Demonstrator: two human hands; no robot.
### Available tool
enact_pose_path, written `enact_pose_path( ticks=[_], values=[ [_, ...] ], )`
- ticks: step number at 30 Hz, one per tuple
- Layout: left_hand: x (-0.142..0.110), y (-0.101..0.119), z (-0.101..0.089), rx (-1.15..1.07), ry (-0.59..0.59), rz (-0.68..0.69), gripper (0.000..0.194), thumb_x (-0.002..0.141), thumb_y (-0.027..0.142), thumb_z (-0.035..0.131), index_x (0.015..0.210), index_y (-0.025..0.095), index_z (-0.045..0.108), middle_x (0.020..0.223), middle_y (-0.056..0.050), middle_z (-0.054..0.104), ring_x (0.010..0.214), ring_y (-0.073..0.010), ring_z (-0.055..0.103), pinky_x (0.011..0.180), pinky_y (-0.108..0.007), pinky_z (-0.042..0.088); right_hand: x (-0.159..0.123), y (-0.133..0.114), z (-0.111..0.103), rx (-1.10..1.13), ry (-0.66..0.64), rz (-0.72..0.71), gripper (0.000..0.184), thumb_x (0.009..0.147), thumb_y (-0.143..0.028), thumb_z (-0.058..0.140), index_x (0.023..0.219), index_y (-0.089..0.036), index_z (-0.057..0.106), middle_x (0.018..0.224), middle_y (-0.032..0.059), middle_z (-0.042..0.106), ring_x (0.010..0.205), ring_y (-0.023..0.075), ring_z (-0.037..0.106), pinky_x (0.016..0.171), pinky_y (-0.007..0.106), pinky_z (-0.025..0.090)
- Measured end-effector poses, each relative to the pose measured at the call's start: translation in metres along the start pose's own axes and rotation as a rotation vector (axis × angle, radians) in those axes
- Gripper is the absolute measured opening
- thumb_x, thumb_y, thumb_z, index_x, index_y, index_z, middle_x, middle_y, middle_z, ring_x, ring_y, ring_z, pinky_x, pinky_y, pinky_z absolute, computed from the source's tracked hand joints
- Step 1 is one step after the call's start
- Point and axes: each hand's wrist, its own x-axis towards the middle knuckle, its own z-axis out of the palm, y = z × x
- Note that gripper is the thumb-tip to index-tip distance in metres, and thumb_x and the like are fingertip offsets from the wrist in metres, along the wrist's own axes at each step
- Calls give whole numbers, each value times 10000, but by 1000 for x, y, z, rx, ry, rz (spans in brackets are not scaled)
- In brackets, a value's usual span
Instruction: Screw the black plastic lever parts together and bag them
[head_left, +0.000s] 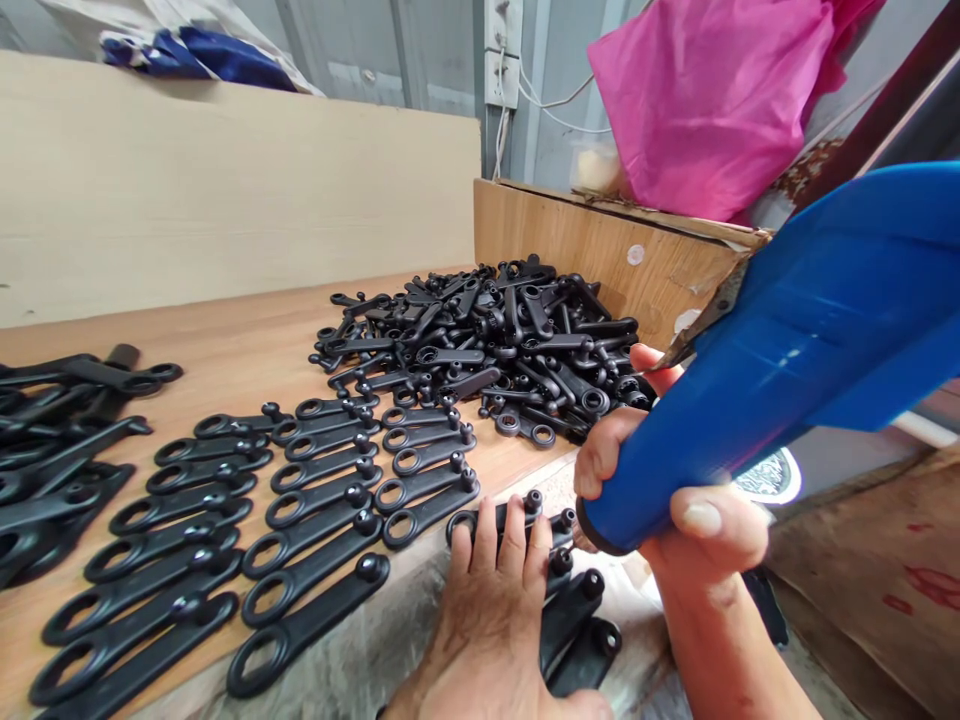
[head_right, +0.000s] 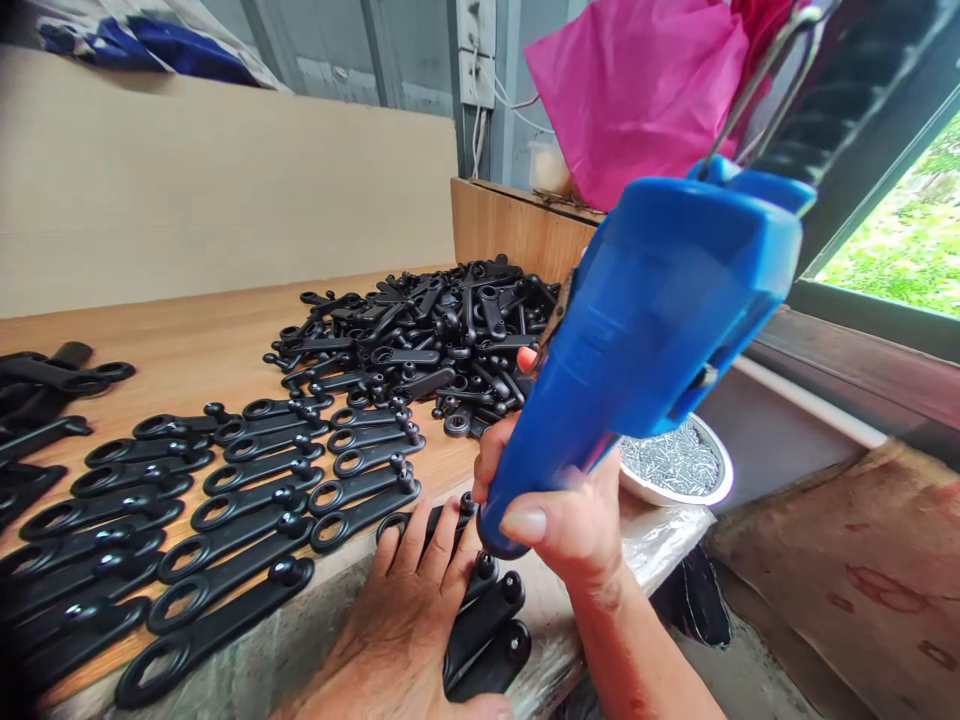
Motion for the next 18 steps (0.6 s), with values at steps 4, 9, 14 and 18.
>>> enact_pose_path(
  ticks=[4, 9, 14, 18],
  values=[
    [1, -1, -3, -46, -33, -8, 454, 919, 314, 391, 1361, 241, 459, 1408, -124, 452, 1282, -377, 385, 975, -562, 365, -1, 0, 1, 30, 45, 80, 653, 477, -381, 817, 1074, -184, 638, 591, -14, 599, 489, 163, 516, 395, 271, 436],
    [-4, -4, -12, -98, -69, 33, 594, 866, 419, 431, 1414, 198, 373, 1444, -150, 392, 1314, -402, 314, 1000, -583, 317, -1, 2, -2, 8, 23, 61, 471, 526, -377, 789, 937, -180, 668, 612, -4, 597, 491, 152, 510, 387, 264, 414],
    [-6, -4, -18, -110, -90, 44, 708, 795, 484, 511, 1412, 167, 370, 1471, -164, 341, 1337, -418, 265, 1014, -596, 297, -1, 11, -13, -194, -90, 36, 287, 558, -383, 790, 591, -157, 616, 581, 17, 575, 499, 133, 488, 417, 254, 377],
    [-3, -1, -15, -78, -79, 4, 546, 862, 369, 475, 1382, 212, 424, 1448, -134, 393, 1318, -385, 326, 1002, -575, 328, -2, 9, -17, -176, -53, -45, 307, 566, -441, 775, 648, -180, 635, 614, 11, 583, 511, 147, 509, 417, 268, 411]
  ],
)
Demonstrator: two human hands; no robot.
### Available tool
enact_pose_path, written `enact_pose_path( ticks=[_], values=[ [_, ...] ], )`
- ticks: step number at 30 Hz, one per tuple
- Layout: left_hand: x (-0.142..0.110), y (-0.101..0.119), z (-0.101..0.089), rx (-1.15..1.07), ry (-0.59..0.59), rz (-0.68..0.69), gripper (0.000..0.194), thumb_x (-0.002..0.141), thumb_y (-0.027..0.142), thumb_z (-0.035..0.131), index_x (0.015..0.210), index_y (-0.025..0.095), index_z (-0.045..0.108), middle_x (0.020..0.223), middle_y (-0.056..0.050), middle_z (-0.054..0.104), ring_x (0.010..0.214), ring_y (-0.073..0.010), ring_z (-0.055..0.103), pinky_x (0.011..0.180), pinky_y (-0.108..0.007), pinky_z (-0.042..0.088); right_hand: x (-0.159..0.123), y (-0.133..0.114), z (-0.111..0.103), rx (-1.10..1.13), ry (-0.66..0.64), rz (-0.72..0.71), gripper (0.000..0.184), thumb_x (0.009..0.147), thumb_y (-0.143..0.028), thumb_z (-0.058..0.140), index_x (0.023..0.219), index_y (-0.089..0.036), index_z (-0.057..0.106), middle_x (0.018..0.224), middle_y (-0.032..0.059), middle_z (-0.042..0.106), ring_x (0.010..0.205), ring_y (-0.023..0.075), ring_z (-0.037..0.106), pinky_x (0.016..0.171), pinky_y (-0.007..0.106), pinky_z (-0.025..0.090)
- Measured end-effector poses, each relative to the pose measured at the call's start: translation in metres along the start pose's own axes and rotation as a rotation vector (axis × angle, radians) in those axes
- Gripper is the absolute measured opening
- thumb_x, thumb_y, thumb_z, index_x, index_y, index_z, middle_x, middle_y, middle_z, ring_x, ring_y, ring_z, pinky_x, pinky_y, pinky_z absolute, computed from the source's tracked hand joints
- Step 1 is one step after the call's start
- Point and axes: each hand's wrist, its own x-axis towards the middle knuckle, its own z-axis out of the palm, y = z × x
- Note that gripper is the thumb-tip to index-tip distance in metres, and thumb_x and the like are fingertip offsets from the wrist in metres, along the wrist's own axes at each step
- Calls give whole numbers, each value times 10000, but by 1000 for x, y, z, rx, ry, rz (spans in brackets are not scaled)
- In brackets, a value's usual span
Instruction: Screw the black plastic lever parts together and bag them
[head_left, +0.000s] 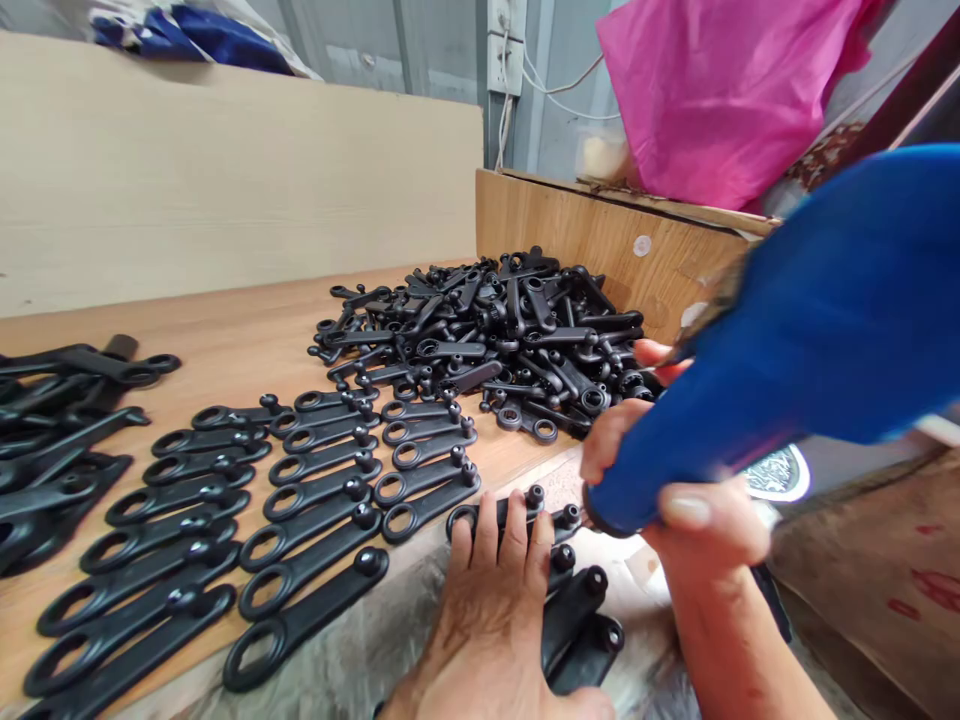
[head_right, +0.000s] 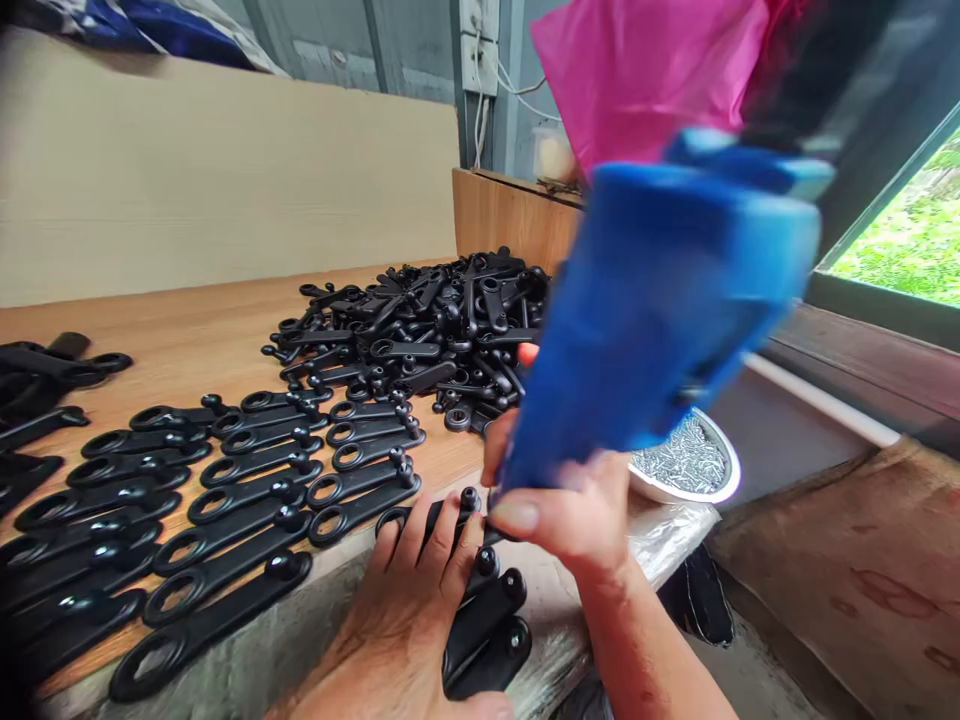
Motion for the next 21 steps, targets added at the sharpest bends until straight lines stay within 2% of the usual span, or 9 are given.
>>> enact_pose_path(
  ticks=[4, 8, 11, 17, 21],
  values=[
    [0, -1, 4, 13, 32, 10, 549, 861, 385, 488, 1377, 207, 433, 1420, -142, 429, 1299, -393, 344, 991, -563, 339, -4, -8, 0, -7, 108, -104, 322, 561, -480, 766, 699, -216, 644, 626, 2, 565, 524, 167, 531, 386, 268, 434],
    [-2, -3, 0, 17, 5, 33, 576, 860, 413, 448, 1390, 192, 412, 1437, -148, 405, 1311, -401, 326, 994, -573, 322, -9, -12, 2, -1, 151, -83, 425, 534, -571, 779, 760, -243, 633, 638, -2, 538, 528, 173, 525, 383, 276, 438],
    [-3, -3, -3, -2, -25, 35, 578, 866, 411, 413, 1400, 189, 397, 1451, -147, 384, 1322, -402, 310, 997, -582, 311, -11, -14, 3, 21, 126, -72, 463, 521, -596, 784, 789, -251, 631, 622, -8, 521, 506, 170, 518, 366, 273, 426],
    [-3, -4, -2, -16, -17, 46, 604, 850, 390, 407, 1418, 187, 366, 1450, -155, 381, 1324, -406, 298, 998, -590, 302, -13, -8, -1, 2, 83, -82, 449, 542, -627, 763, 715, -228, 651, 646, 4, 536, 522, 169, 533, 413, 295, 477],
    [-2, -3, -1, -5, -9, 40, 597, 849, 390, 423, 1409, 190, 383, 1441, -155, 396, 1316, -406, 313, 993, -582, 313, -14, -7, -2, 40, 26, -41, 392, 561, -559, 774, 721, -215, 673, 663, 15, 557, 547, 176, 548, 403, 284, 472]
  ],
)
